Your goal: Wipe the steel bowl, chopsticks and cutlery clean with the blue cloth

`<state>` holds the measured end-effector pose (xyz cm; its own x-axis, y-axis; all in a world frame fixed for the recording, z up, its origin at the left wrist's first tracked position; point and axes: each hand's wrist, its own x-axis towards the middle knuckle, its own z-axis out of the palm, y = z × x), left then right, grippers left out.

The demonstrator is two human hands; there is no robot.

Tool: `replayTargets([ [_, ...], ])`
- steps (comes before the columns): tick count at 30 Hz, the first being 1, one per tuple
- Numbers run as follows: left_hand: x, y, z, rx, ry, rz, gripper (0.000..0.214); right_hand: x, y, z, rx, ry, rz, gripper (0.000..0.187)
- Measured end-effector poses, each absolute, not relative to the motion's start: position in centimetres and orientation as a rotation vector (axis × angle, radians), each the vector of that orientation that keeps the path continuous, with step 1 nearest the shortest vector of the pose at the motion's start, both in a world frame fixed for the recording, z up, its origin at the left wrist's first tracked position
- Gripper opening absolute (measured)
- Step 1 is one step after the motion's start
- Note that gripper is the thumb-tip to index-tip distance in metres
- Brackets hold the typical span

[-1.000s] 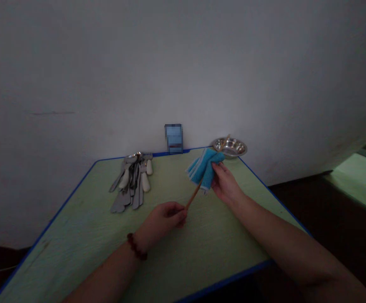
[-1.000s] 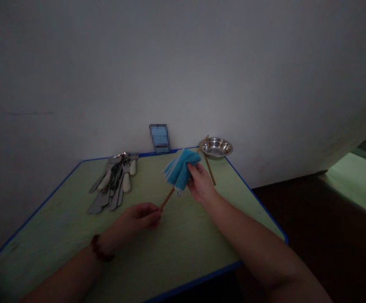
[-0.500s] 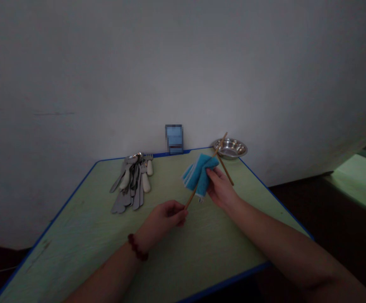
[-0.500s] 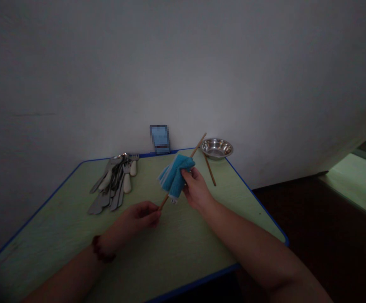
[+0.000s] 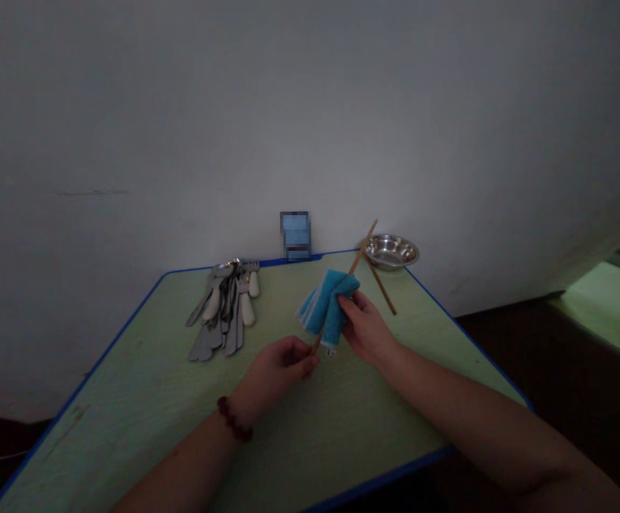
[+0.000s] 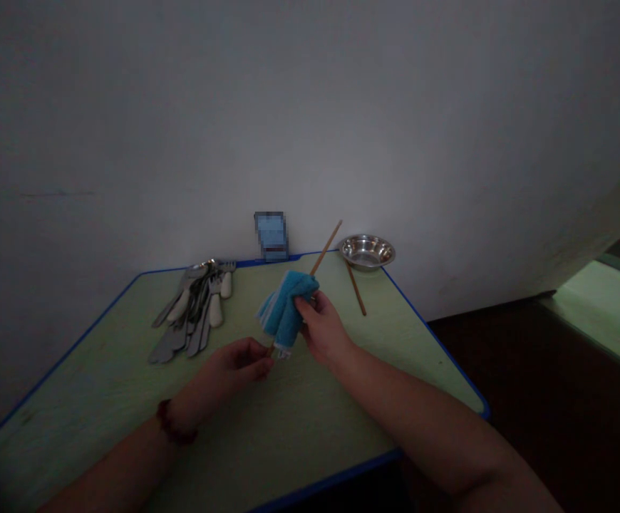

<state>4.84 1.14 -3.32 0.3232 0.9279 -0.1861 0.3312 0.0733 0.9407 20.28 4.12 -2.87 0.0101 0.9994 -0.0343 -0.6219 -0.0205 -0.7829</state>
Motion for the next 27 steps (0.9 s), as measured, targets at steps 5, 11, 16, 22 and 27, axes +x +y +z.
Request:
replayTargets([
  [5,4.9,1.1,-3.1,1.458,1.215,0.658,0.015,20.2,3.9,-2.7,-0.737,-0.682,1.464,0.02],
  [11,4.9,0.9,-2.6,1.4,1.215,0.621,0.02,20.6,4.1,-2.6,-0.732,-0.72,1.438,0.019],
  [16,4.8,0.8,-2.4,1.423,1.188,0.595,0.02,21.4,4.5,-2.1,-0.721,-0.689,1.402,0.021],
  [22,4.6,0.9,-3.1,1.356,1.161,0.614,0.024,22.3,5.1,-1.8,-0.704,-0.687,1.34,0.02],
  [27,4.7,0.8,-3.2,1.186,1.139,0.637,0.024,22.5,5.2,-1.7,-0.707,-0.668,1.33,0.02],
])
